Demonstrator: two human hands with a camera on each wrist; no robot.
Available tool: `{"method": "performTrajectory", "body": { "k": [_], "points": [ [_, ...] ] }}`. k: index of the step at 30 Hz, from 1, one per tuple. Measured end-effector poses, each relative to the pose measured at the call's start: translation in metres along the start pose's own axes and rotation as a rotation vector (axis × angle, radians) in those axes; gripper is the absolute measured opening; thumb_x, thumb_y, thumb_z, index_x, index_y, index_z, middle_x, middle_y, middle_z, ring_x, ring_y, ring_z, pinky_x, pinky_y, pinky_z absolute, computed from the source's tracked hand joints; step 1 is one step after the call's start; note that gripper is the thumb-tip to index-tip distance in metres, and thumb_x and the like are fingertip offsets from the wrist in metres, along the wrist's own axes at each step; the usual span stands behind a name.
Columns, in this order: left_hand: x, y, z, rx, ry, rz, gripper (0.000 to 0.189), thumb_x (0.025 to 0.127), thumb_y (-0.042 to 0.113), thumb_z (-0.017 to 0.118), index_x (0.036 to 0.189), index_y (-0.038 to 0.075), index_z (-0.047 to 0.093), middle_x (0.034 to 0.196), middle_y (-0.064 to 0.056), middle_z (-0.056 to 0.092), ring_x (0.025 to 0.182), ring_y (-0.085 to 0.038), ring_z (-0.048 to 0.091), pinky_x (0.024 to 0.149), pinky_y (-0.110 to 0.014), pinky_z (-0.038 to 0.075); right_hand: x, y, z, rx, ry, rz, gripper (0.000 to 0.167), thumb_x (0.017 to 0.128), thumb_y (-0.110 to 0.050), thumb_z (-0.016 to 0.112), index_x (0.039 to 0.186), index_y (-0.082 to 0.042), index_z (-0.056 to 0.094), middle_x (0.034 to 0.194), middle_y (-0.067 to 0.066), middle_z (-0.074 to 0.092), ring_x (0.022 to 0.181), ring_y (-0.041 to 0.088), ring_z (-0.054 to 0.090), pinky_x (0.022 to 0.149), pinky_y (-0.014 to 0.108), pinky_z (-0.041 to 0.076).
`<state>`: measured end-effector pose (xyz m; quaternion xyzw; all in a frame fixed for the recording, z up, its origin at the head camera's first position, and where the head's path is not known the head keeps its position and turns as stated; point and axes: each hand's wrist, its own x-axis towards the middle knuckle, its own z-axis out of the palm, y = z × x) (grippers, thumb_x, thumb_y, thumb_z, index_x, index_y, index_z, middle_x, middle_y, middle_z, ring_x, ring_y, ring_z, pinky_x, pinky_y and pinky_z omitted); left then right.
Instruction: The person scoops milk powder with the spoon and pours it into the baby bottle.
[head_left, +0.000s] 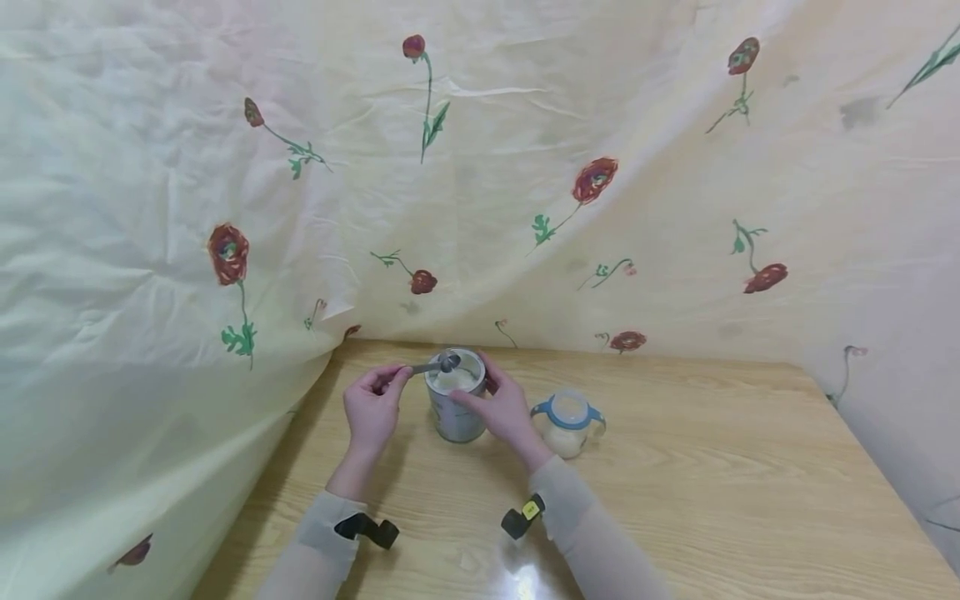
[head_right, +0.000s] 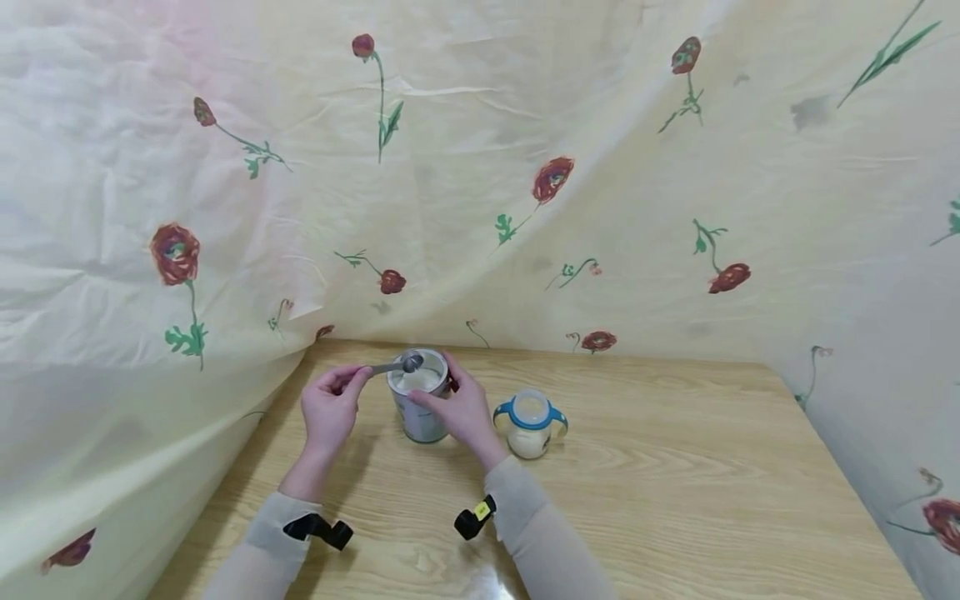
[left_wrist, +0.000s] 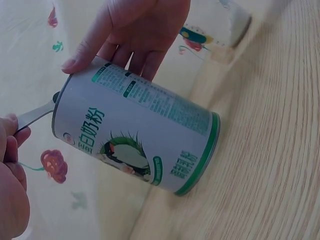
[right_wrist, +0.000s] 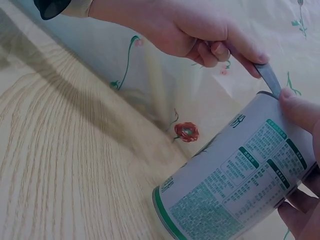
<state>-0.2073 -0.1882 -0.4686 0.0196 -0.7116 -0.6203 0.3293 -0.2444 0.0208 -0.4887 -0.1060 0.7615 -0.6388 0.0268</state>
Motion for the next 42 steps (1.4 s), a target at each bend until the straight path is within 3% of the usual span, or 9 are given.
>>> {"method": "performTrajectory", "body": {
  "k": [3, 8, 13, 20, 22, 26, 29, 37, 42],
  "points": [
    [0.004, -0.007, -0.001, 0.029, -0.056, 0.086, 0.009, 0.091, 0.001, 0.085, 0.095, -0.005, 0.080, 0.073, -0.020, 0.071, 0.051, -0.005, 0.043, 0.044, -0.015, 0.029, 0.000, 0.001, 0.000, 0.006, 0.006, -0.002, 0.093, 0.089, -0.030, 0.091, 0.165, -0.012, 0.040, 0.164, 0.016, 0.047, 0.149, 0.040, 0.045, 0.121, 0.053, 0.039],
    [0.014, -0.016, -0.005, 0.145, -0.200, 0.315, 0.007, 0.090, 0.007, 0.087, 0.093, 0.002, 0.083, 0.061, -0.004, 0.064, 0.049, -0.007, 0.043, 0.043, -0.018, 0.031, 0.001, 0.003, 0.000, 0.013, 0.009, -0.012, 0.094, 0.088, -0.031, 0.092, 0.164, -0.011, 0.041, 0.163, 0.016, 0.048, 0.149, 0.039, 0.046, 0.121, 0.052, 0.039],
    [0.026, -0.023, -0.007, 0.297, -0.291, 0.564, 0.008, 0.087, 0.000, 0.088, 0.092, 0.006, 0.084, 0.072, -0.001, 0.074, 0.048, -0.002, 0.045, 0.044, -0.019, 0.038, 0.001, 0.007, 0.002, 0.016, 0.017, -0.035, 0.093, 0.088, -0.030, 0.092, 0.164, -0.011, 0.043, 0.162, 0.014, 0.049, 0.148, 0.037, 0.048, 0.121, 0.051, 0.039],
    [0.041, -0.030, -0.006, 0.426, -0.379, 0.868, 0.019, 0.080, -0.006, 0.090, 0.095, 0.005, 0.084, 0.090, -0.006, 0.081, 0.070, -0.018, 0.076, 0.060, -0.033, 0.062, 0.000, 0.008, 0.001, 0.030, 0.016, -0.074, 0.096, 0.086, -0.035, 0.093, 0.163, -0.008, 0.043, 0.162, 0.015, 0.049, 0.148, 0.037, 0.048, 0.121, 0.051, 0.039],
    [0.044, -0.030, -0.006, 0.469, -0.395, 0.941, 0.020, 0.080, -0.005, 0.090, 0.096, 0.006, 0.083, 0.093, -0.006, 0.082, 0.078, -0.022, 0.079, 0.065, -0.037, 0.064, 0.000, 0.009, 0.001, 0.040, 0.012, -0.077, 0.096, 0.086, -0.035, 0.093, 0.163, -0.008, 0.042, 0.162, 0.016, 0.049, 0.148, 0.037, 0.048, 0.121, 0.051, 0.039],
    [0.049, -0.026, -0.004, 0.586, -0.412, 1.076, 0.021, 0.080, -0.003, 0.088, 0.096, 0.011, 0.082, 0.093, -0.003, 0.082, 0.077, -0.020, 0.079, 0.063, -0.036, 0.064, 0.000, 0.008, 0.000, 0.050, 0.003, -0.074, 0.097, 0.086, -0.037, 0.093, 0.163, -0.009, 0.042, 0.162, 0.015, 0.049, 0.148, 0.037, 0.048, 0.121, 0.052, 0.039],
    [0.050, -0.023, -0.003, 0.636, -0.439, 1.126, 0.027, 0.078, -0.007, 0.086, 0.095, 0.013, 0.080, 0.091, -0.002, 0.082, 0.076, -0.018, 0.078, 0.060, -0.033, 0.062, -0.001, 0.007, -0.001, 0.043, -0.001, -0.068, 0.098, 0.086, -0.039, 0.093, 0.164, -0.010, 0.041, 0.162, 0.013, 0.050, 0.148, 0.037, 0.048, 0.121, 0.052, 0.039],
    [0.054, -0.009, -0.002, 0.711, -0.551, 1.169, 0.041, 0.070, -0.020, 0.079, 0.095, 0.013, 0.080, 0.090, 0.000, 0.081, 0.071, -0.015, 0.075, 0.056, -0.028, 0.058, -0.001, 0.005, -0.002, 0.036, -0.008, -0.049, 0.097, 0.087, -0.038, 0.092, 0.164, -0.010, 0.041, 0.163, 0.011, 0.049, 0.148, 0.035, 0.048, 0.121, 0.050, 0.040],
    [0.059, 0.007, 0.001, 0.807, -0.687, 1.088, 0.038, 0.075, -0.018, 0.078, 0.094, 0.015, 0.080, 0.081, 0.002, 0.077, 0.059, -0.012, 0.063, 0.051, -0.027, 0.052, -0.002, 0.004, -0.001, 0.031, -0.008, -0.047, 0.092, 0.090, -0.031, 0.090, 0.164, -0.009, 0.040, 0.164, 0.013, 0.048, 0.149, 0.037, 0.046, 0.121, 0.053, 0.039]
  ]
}}
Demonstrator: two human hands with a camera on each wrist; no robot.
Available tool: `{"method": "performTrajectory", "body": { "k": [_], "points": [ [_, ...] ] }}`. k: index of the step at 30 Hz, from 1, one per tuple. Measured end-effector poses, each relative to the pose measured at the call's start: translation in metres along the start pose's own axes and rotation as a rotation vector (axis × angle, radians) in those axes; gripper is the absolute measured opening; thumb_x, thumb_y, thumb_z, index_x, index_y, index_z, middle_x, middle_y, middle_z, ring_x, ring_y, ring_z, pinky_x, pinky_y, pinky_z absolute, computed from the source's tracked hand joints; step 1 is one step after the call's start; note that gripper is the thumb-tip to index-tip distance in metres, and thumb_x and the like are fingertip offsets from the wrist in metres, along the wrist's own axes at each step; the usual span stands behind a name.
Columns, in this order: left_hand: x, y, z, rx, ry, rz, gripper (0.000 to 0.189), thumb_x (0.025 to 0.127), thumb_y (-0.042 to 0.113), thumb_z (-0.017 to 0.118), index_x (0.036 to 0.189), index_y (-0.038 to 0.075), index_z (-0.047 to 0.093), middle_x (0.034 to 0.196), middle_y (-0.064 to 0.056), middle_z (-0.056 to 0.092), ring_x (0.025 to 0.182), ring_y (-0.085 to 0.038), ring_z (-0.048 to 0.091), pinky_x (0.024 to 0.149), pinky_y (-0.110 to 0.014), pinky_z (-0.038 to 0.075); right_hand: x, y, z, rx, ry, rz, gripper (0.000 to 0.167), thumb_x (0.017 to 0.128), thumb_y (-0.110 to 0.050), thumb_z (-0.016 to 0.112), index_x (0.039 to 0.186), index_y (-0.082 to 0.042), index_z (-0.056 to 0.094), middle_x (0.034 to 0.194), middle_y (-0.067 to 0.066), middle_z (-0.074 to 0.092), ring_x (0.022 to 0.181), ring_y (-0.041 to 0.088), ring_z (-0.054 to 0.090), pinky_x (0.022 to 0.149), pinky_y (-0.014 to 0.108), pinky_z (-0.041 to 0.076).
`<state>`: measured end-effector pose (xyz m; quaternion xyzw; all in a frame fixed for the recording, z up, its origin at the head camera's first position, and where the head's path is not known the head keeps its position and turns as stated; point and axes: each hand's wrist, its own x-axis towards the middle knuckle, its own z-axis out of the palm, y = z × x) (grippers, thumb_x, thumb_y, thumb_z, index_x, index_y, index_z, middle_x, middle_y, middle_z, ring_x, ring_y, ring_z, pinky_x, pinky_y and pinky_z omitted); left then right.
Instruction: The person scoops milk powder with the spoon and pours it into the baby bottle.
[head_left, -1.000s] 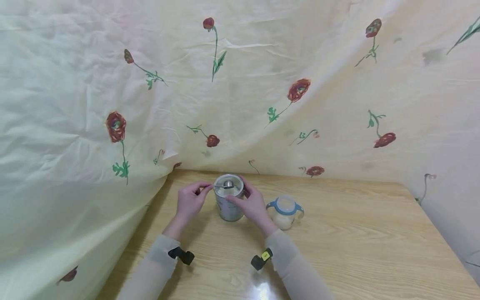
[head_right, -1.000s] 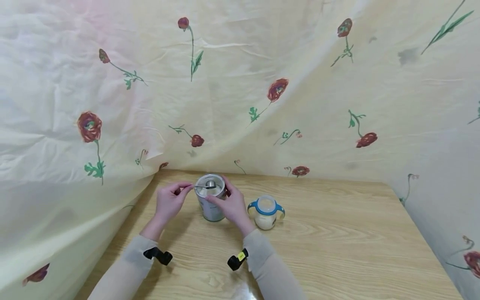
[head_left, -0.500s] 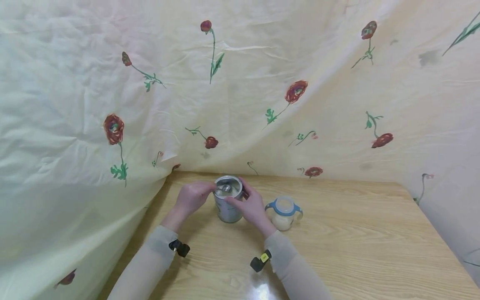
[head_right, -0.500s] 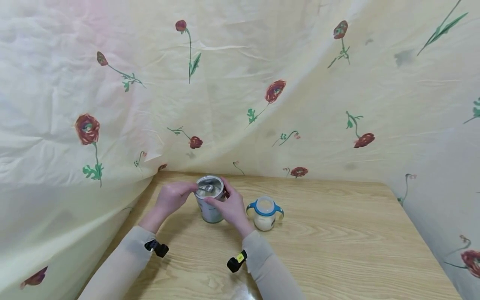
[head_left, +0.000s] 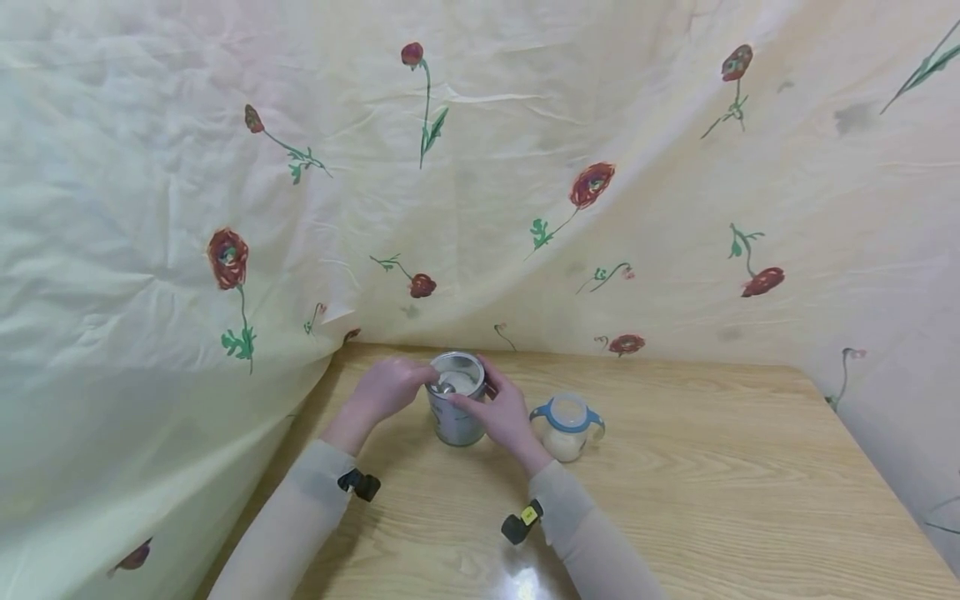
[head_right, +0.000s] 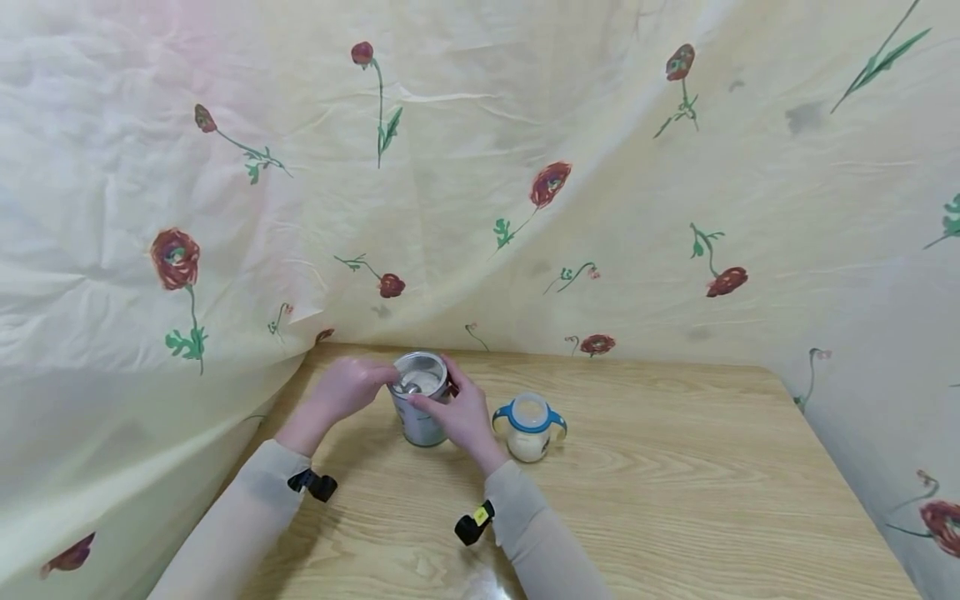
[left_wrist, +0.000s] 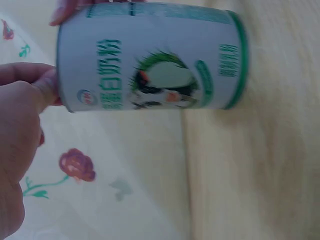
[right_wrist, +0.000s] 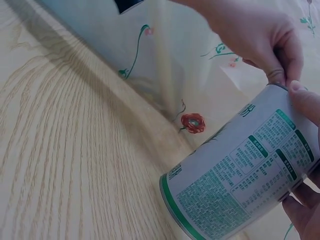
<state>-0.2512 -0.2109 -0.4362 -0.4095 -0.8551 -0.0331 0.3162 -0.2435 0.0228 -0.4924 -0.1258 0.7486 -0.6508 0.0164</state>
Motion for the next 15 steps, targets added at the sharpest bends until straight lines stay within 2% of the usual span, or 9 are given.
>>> {"method": "performTrajectory", "body": {
  "k": [3, 7, 10, 15],
  "points": [
    [0.009, 0.001, -0.005, -0.042, -0.119, -0.071, 0.032, 0.082, -0.015, 0.077, 0.095, 0.014, 0.082, 0.085, 0.002, 0.079, 0.063, -0.011, 0.068, 0.057, -0.025, 0.056, 0.000, 0.000, 0.000, 0.000, 0.004, 0.003, 0.090, 0.091, -0.029, 0.090, 0.164, -0.009, 0.041, 0.164, 0.013, 0.048, 0.149, 0.037, 0.046, 0.121, 0.053, 0.039],
    [0.019, 0.005, -0.010, -0.124, -0.242, -0.211, 0.016, 0.090, -0.004, 0.079, 0.098, 0.010, 0.083, 0.091, 0.000, 0.081, 0.076, -0.014, 0.076, 0.065, -0.029, 0.062, 0.000, 0.002, 0.001, 0.003, 0.009, -0.010, 0.092, 0.089, -0.031, 0.091, 0.164, -0.009, 0.042, 0.163, 0.014, 0.049, 0.149, 0.036, 0.046, 0.122, 0.052, 0.038],
    [0.026, 0.008, -0.012, -0.193, -0.279, -0.322, 0.006, 0.093, 0.005, 0.082, 0.098, 0.009, 0.084, 0.091, -0.001, 0.081, 0.079, -0.015, 0.077, 0.068, -0.032, 0.062, 0.000, 0.004, 0.001, 0.000, 0.013, -0.029, 0.093, 0.089, -0.032, 0.091, 0.163, -0.007, 0.042, 0.162, 0.014, 0.050, 0.149, 0.035, 0.047, 0.121, 0.052, 0.039],
    [0.031, 0.013, -0.012, -0.271, -0.283, -0.473, 0.004, 0.094, 0.009, 0.081, 0.097, 0.010, 0.084, 0.088, 0.000, 0.079, 0.070, -0.009, 0.070, 0.065, -0.030, 0.060, 0.000, 0.006, 0.000, -0.008, 0.015, -0.046, 0.093, 0.089, -0.035, 0.091, 0.163, -0.007, 0.042, 0.162, 0.014, 0.050, 0.148, 0.035, 0.048, 0.120, 0.052, 0.040]
  ]
}}
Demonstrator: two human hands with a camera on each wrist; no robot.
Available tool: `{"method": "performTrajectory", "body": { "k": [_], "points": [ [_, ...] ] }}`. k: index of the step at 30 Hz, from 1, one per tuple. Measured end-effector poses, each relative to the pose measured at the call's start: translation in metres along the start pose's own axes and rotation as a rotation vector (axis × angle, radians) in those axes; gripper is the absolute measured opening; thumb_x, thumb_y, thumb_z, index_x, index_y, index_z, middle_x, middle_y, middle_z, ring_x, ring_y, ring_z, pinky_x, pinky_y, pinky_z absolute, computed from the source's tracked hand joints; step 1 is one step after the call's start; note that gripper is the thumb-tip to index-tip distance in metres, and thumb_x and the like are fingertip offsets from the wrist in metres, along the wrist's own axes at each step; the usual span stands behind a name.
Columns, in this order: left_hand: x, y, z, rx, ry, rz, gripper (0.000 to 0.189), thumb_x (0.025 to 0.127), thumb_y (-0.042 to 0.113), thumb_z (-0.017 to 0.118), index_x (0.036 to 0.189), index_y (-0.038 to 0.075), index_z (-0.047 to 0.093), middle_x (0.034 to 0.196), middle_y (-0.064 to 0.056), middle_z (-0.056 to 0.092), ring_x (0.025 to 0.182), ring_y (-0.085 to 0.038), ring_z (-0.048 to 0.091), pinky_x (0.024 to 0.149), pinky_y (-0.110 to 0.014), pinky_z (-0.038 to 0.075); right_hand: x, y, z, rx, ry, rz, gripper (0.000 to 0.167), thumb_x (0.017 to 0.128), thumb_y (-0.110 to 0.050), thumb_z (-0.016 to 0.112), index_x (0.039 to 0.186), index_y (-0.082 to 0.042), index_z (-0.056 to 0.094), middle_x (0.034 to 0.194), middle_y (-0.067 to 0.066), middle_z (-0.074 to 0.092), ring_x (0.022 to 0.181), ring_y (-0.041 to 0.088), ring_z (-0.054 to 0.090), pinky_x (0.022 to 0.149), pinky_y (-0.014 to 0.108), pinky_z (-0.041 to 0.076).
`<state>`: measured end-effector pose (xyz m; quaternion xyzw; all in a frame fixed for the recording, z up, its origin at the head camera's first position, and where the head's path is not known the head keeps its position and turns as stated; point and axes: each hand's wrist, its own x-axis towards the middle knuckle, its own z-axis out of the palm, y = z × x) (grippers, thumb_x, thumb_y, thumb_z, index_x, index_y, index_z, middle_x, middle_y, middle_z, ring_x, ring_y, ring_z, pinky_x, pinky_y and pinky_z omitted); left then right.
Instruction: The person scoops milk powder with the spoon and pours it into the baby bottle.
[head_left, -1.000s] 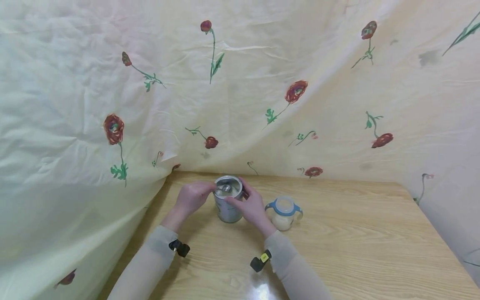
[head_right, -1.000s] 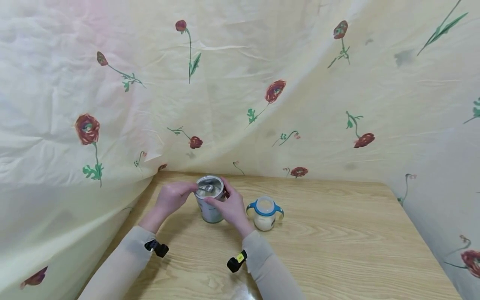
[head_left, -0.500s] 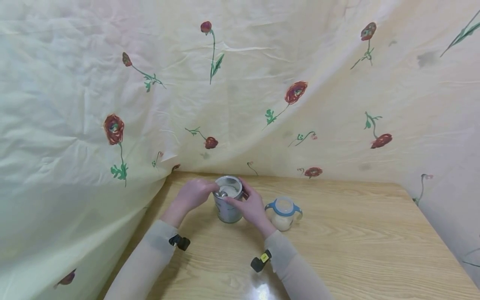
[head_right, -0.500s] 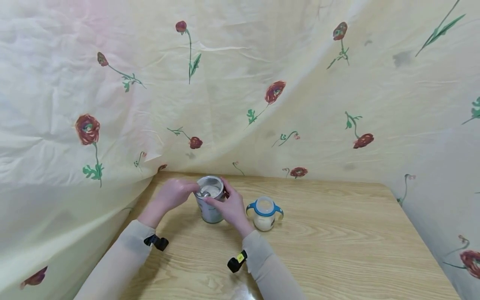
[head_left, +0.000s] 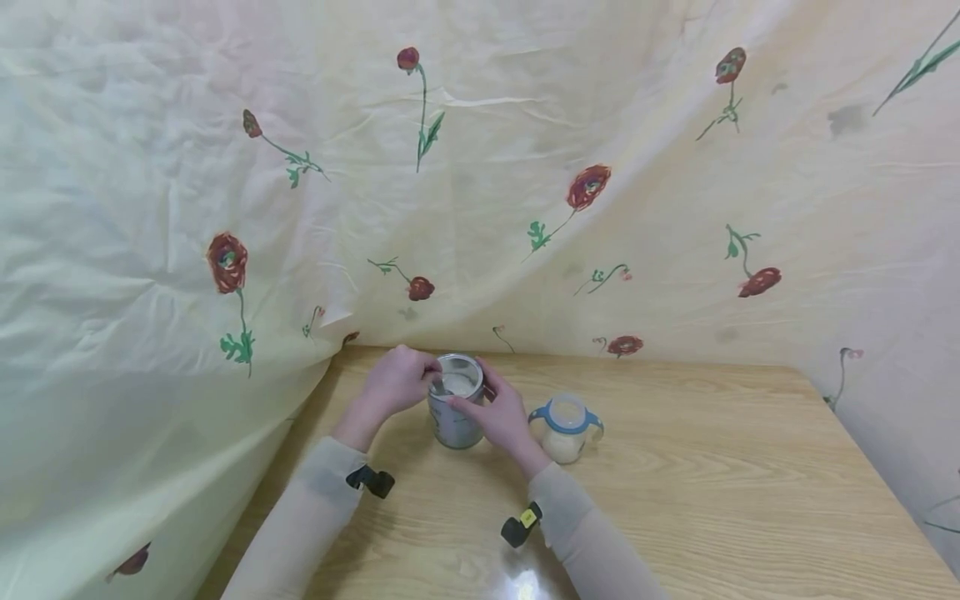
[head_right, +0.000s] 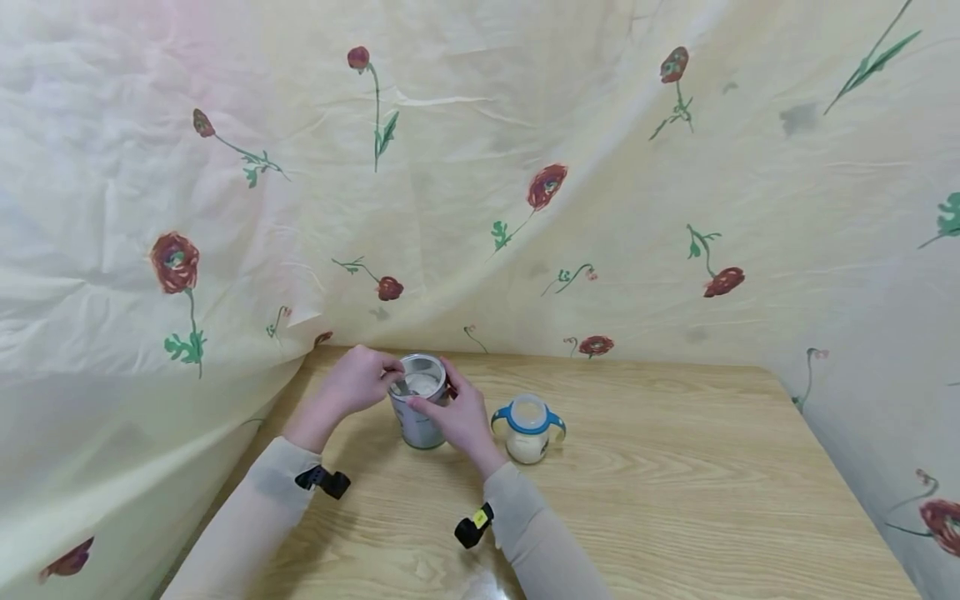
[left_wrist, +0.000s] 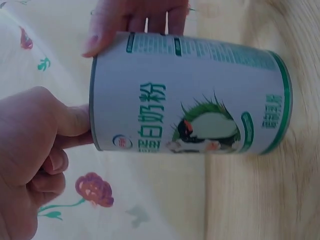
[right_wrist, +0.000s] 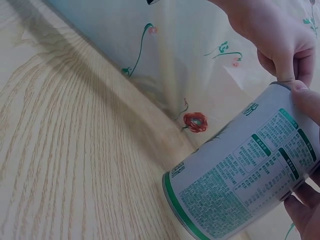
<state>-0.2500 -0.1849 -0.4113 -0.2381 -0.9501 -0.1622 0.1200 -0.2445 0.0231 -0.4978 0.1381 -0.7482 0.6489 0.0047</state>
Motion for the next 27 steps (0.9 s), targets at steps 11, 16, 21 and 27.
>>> {"method": "performTrajectory", "body": {
  "k": [11, 16, 21, 27],
  "points": [
    [-0.002, 0.004, 0.008, -0.290, 0.064, -0.304, 0.004, 0.095, 0.010, 0.081, 0.094, 0.008, 0.083, 0.083, 0.001, 0.076, 0.071, -0.013, 0.068, 0.064, -0.031, 0.059, -0.002, -0.001, 0.001, -0.003, 0.001, 0.015, 0.094, 0.089, -0.034, 0.091, 0.164, -0.006, 0.040, 0.165, 0.014, 0.046, 0.150, 0.036, 0.045, 0.121, 0.052, 0.039],
    [-0.006, 0.004, 0.010, -0.424, 0.154, -0.427, 0.009, 0.092, 0.016, 0.083, 0.092, 0.007, 0.084, 0.084, -0.001, 0.078, 0.074, -0.016, 0.070, 0.066, -0.032, 0.058, -0.001, -0.001, 0.003, 0.000, 0.011, 0.009, 0.090, 0.091, -0.027, 0.089, 0.163, -0.005, 0.041, 0.164, 0.014, 0.047, 0.150, 0.034, 0.045, 0.121, 0.052, 0.039],
    [-0.009, 0.002, 0.015, -0.557, 0.227, -0.543, 0.012, 0.091, 0.018, 0.083, 0.092, 0.007, 0.084, 0.084, -0.002, 0.079, 0.077, -0.018, 0.070, 0.066, -0.031, 0.053, -0.001, -0.001, 0.003, -0.014, 0.012, 0.014, 0.090, 0.091, -0.030, 0.089, 0.164, -0.008, 0.041, 0.164, 0.014, 0.048, 0.150, 0.034, 0.046, 0.121, 0.052, 0.040],
    [-0.016, -0.004, 0.023, -0.790, 0.335, -0.641, 0.014, 0.090, 0.016, 0.086, 0.096, 0.004, 0.084, 0.090, -0.006, 0.080, 0.084, -0.018, 0.070, 0.073, -0.032, 0.050, -0.001, 0.000, 0.003, -0.023, 0.016, 0.003, 0.091, 0.091, -0.032, 0.090, 0.164, -0.008, 0.042, 0.163, 0.014, 0.048, 0.149, 0.034, 0.047, 0.121, 0.050, 0.040]
  ]
}}
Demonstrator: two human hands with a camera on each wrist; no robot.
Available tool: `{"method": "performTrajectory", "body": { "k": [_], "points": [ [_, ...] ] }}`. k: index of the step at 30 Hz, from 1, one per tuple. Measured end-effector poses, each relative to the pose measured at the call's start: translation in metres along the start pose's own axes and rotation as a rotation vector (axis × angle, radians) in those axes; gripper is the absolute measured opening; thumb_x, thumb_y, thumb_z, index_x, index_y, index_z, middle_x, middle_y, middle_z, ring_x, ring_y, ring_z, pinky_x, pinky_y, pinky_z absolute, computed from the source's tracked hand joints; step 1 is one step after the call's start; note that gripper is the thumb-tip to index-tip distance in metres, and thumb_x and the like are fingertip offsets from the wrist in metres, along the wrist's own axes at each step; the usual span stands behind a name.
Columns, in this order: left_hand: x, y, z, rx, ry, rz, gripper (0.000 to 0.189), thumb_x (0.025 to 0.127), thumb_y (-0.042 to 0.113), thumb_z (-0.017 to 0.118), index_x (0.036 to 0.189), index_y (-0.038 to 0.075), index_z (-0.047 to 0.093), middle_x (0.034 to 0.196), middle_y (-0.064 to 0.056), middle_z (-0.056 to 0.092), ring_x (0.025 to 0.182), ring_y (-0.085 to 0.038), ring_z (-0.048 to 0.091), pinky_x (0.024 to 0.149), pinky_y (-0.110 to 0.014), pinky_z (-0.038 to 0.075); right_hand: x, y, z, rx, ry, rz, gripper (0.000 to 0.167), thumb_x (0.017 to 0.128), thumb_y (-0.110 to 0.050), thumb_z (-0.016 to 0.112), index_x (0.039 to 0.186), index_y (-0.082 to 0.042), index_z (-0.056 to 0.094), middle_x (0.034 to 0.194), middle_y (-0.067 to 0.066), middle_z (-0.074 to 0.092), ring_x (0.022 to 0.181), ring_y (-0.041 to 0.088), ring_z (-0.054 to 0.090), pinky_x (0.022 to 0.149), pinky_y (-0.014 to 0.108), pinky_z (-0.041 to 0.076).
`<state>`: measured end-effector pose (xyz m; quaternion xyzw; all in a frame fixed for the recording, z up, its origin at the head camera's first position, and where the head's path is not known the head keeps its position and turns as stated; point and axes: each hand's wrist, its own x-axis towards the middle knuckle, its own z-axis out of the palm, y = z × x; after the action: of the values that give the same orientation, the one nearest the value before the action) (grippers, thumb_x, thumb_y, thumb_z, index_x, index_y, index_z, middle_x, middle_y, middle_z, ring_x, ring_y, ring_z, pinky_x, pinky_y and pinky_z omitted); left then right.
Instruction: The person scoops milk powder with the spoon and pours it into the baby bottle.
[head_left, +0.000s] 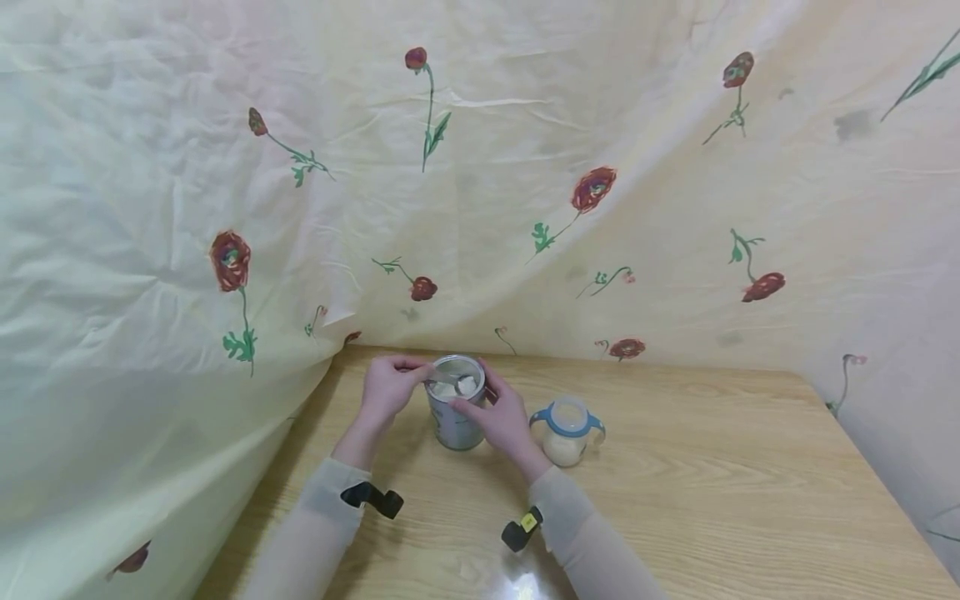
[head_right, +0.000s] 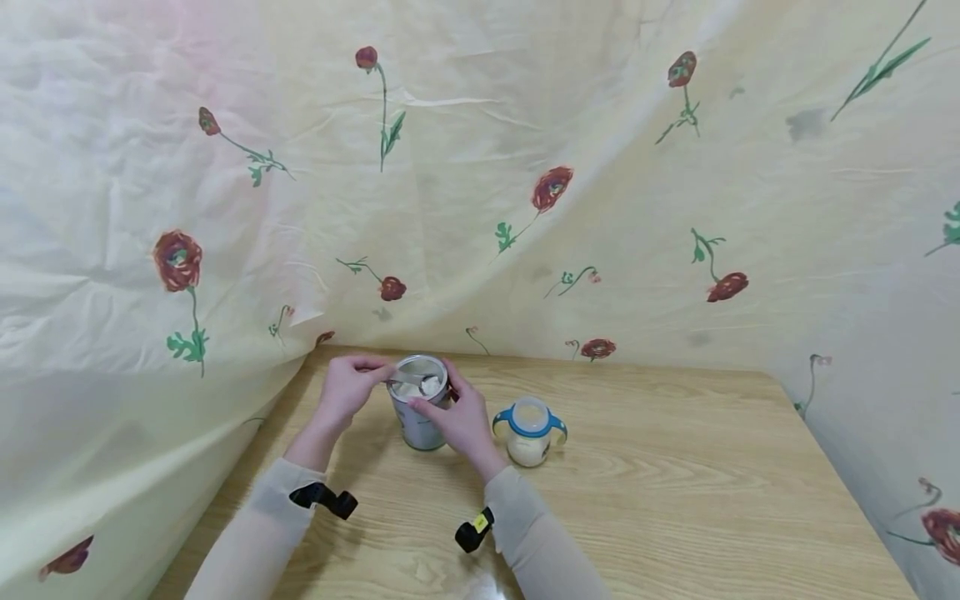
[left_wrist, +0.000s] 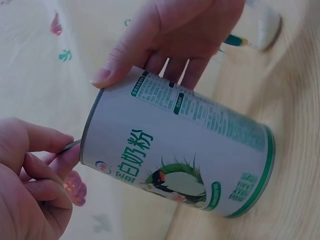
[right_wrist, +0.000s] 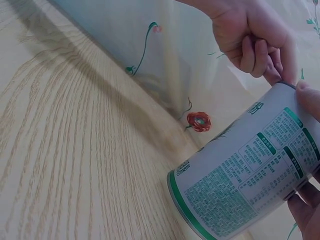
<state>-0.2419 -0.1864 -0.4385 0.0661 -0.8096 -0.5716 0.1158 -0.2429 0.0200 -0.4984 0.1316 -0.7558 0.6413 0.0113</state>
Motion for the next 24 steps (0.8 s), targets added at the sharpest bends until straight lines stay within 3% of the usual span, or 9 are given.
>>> {"method": "performTrajectory", "body": {
  "k": [7, 13, 20, 24],
  "points": [
    [-0.006, -0.012, -0.004, -0.182, 0.095, -0.006, 0.013, 0.091, 0.006, 0.084, 0.099, -0.005, 0.081, 0.093, -0.009, 0.079, 0.081, -0.011, 0.071, 0.075, -0.024, 0.056, -0.001, 0.001, 0.001, 0.011, 0.000, -0.012, 0.090, 0.091, -0.024, 0.089, 0.164, -0.004, 0.039, 0.164, 0.016, 0.047, 0.150, 0.036, 0.045, 0.121, 0.051, 0.038],
    [-0.011, -0.026, -0.009, -0.328, 0.174, -0.022, 0.019, 0.095, 0.005, 0.083, 0.106, -0.009, 0.077, 0.094, -0.010, 0.080, 0.082, -0.009, 0.075, 0.075, -0.020, 0.058, -0.001, 0.002, 0.000, -0.007, 0.000, 0.012, 0.095, 0.090, -0.039, 0.089, 0.165, -0.009, 0.039, 0.165, 0.014, 0.045, 0.150, 0.034, 0.045, 0.122, 0.048, 0.039],
    [-0.015, -0.035, -0.013, -0.330, 0.175, -0.004, 0.017, 0.098, 0.008, 0.080, 0.108, -0.006, 0.078, 0.096, -0.011, 0.080, 0.088, -0.012, 0.075, 0.078, -0.019, 0.057, 0.000, 0.002, 0.000, 0.000, -0.008, 0.015, 0.098, 0.088, -0.042, 0.090, 0.166, -0.011, 0.038, 0.166, 0.011, 0.044, 0.151, 0.032, 0.044, 0.122, 0.047, 0.038],
    [-0.016, -0.036, -0.013, -0.295, 0.204, 0.045, 0.016, 0.096, 0.009, 0.082, 0.104, -0.004, 0.079, 0.093, -0.010, 0.080, 0.082, -0.011, 0.074, 0.064, -0.018, 0.051, -0.001, 0.002, 0.000, 0.006, -0.012, 0.001, 0.096, 0.090, -0.039, 0.089, 0.166, -0.009, 0.038, 0.166, 0.013, 0.044, 0.152, 0.033, 0.043, 0.123, 0.048, 0.037]
  ]
}}
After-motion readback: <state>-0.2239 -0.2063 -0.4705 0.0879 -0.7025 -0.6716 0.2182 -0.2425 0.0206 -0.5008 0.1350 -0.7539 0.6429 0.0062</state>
